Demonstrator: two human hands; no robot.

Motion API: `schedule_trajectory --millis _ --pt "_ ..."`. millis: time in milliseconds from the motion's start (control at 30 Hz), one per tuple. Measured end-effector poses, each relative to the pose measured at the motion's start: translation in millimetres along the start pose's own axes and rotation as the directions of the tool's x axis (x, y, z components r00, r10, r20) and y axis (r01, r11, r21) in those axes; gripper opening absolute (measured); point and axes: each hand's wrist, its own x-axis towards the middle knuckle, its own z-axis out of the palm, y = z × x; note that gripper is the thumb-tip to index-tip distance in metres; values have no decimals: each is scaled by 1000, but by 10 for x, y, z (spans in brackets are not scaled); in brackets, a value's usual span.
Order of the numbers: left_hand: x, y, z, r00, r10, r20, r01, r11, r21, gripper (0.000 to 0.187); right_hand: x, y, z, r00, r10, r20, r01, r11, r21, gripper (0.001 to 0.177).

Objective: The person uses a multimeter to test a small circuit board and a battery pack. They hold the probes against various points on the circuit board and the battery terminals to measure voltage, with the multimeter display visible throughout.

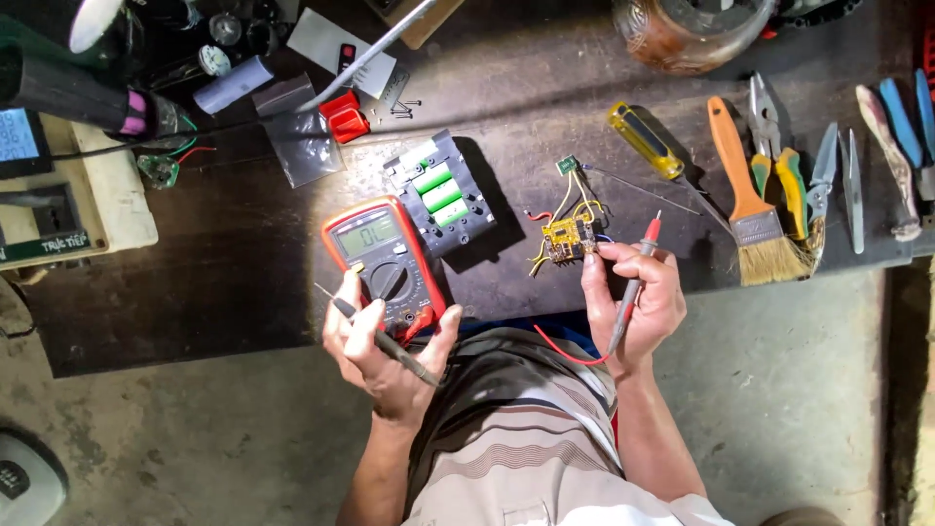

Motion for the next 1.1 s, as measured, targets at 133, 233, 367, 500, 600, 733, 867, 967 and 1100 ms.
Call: schedule_trajectory --millis 133,233,367,500,600,733,867,967,1100 --pt "-87 -198 -35 994 -113 8 113 993 -35 65 -1 -23 -13 1000 22 16 -23 1000 5 28" --pt "-112 -460 -72 990 -141 12 142 988 -67 67 4 -14 -24 1000 28 15 -28 1000 -6 28" --pt "-1 -451 -171 994 -98 49 104 985 -138 68 -23 33 -38 1000 26 12 -26 1000 1 29" --pt "156 -26 -285 999 -7 -35 5 999 -43 68 -12 -116 -34 993 85 84 -76 991 -113 29" --pt "376 160 -211 998 38 46 -25 965 -259 51 -6 -134 -15 994 87 63 -81 992 -96 27" --pt "847 56 -5 857 82 509 53 968 -245 73 33 -169 -16 996 87 36 -85 994 -67 28" --pt "1076 -166 269 768 102 633 -30 992 -123 112 30 -121 -67 997 57 53 -51 993 -102 25" --pt "1113 -212 327 732 174 659 -91 983 -158 109 33 -128 -75 996 55 65 -48 994 -103 27" --pt "1075 -249 418 735 92 672 58 979 -197 102 37 -89 -80 997 32 63 -25 993 -118 26"
